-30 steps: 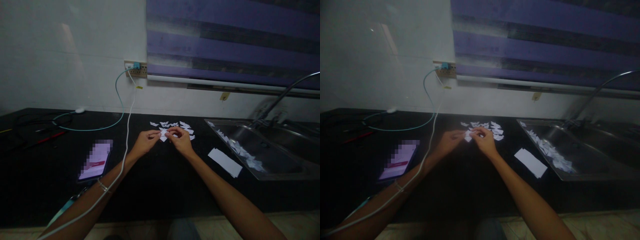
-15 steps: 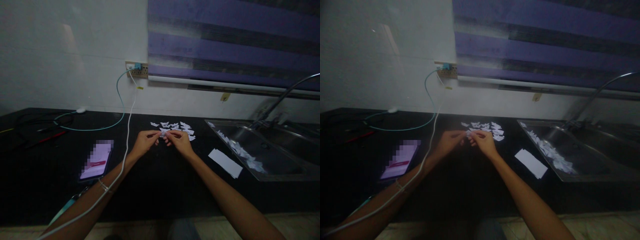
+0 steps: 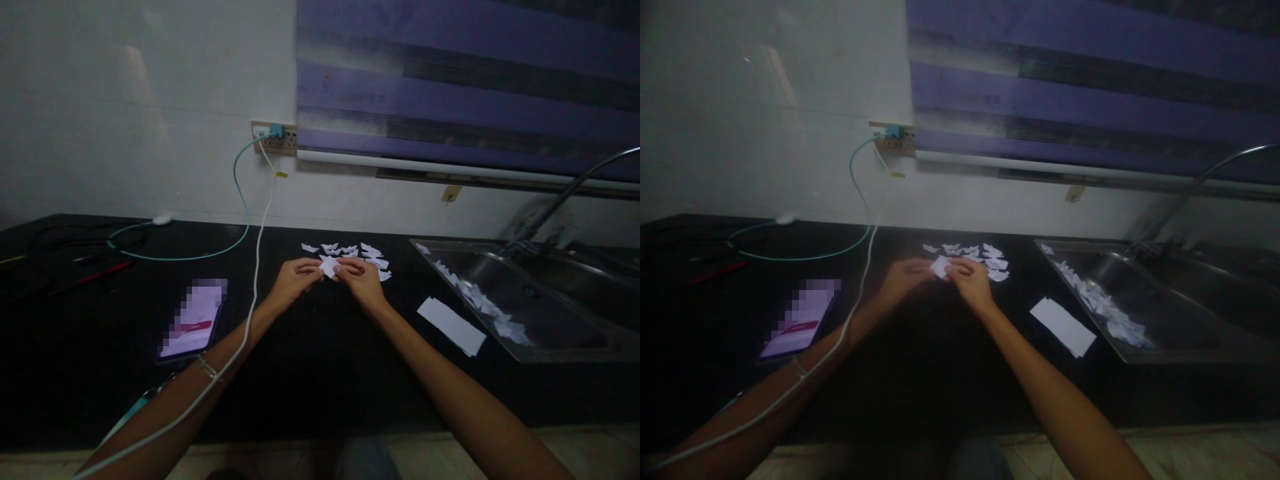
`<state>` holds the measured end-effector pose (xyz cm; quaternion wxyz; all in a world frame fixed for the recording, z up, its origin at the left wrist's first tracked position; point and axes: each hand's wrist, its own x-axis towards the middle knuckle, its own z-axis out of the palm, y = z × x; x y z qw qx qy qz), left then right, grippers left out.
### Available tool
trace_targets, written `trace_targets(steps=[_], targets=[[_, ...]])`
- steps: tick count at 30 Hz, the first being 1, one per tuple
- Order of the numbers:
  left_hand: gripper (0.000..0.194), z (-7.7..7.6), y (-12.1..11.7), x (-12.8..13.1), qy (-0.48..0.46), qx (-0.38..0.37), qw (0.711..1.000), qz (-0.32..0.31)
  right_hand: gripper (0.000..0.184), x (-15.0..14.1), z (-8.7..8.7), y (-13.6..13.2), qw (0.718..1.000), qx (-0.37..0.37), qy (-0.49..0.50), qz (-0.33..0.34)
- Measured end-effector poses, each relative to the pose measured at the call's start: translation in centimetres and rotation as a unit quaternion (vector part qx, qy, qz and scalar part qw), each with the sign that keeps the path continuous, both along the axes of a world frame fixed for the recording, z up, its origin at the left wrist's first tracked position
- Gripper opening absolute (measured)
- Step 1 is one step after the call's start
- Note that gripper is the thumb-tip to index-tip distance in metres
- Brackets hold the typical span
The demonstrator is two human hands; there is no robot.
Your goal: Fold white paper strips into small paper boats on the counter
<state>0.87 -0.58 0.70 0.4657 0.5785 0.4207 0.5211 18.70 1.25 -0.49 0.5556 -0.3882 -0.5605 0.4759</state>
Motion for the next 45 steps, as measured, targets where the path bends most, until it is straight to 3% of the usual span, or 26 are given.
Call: trace_targets(steps=[7, 15, 21, 24, 27, 29, 36, 41, 45], targets=[[0.030, -0.2, 0.0, -0.3, 0.008, 0.032, 0.999, 0.028, 0.034, -0.4, 0.1, -0.4, 0.998, -0.006, 0.057, 0.018], [0.017, 0.4, -0.5, -0.5, 0.010, 0.115, 0.992, 0.046, 0.016, -0.5, 0.6, -1.1, 0.999, 0.042, 0.030, -0.006], [0.027, 0.5, -0.5, -0.7, -0.018, 0.094, 0.995, -0.034, 0.013, 0.0, 1.0, -1.2, 0.994, 0.100, -0.044, 0.002], [0.038, 0.4, -0.5, -0.4, 0.062, 0.100, 0.991, -0.060, 0.012, 0.1, 1.2, -1.3, 0.990, 0.126, -0.070, 0.010], [0.049, 0.2, -0.6, -0.4, 0.203, 0.136, 0.965, -0.097, 0.012, 0.1, 1.2, -1.4, 0.986, 0.144, -0.083, 0.027], [0.051, 0.1, -0.8, -0.5, 0.244, 0.159, 0.951, -0.109, 0.011, 0.2, 1.2, -1.4, 0.985, 0.144, -0.083, 0.038], [0.044, 0.0, -0.6, -1.4, 0.295, 0.225, 0.924, -0.091, 0.030, 0.1, 1.3, -1.5, 0.988, 0.059, 0.012, 0.145], [0.040, -0.2, -0.6, -1.4, 0.329, 0.257, 0.906, -0.075, 0.025, -0.1, 1.2, -1.3, 0.989, 0.073, -0.067, 0.110], [0.044, -0.2, -0.8, -1.3, 0.317, 0.210, 0.920, -0.098, 0.025, 0.4, 1.1, -1.0, 0.977, 0.128, -0.132, 0.108]])
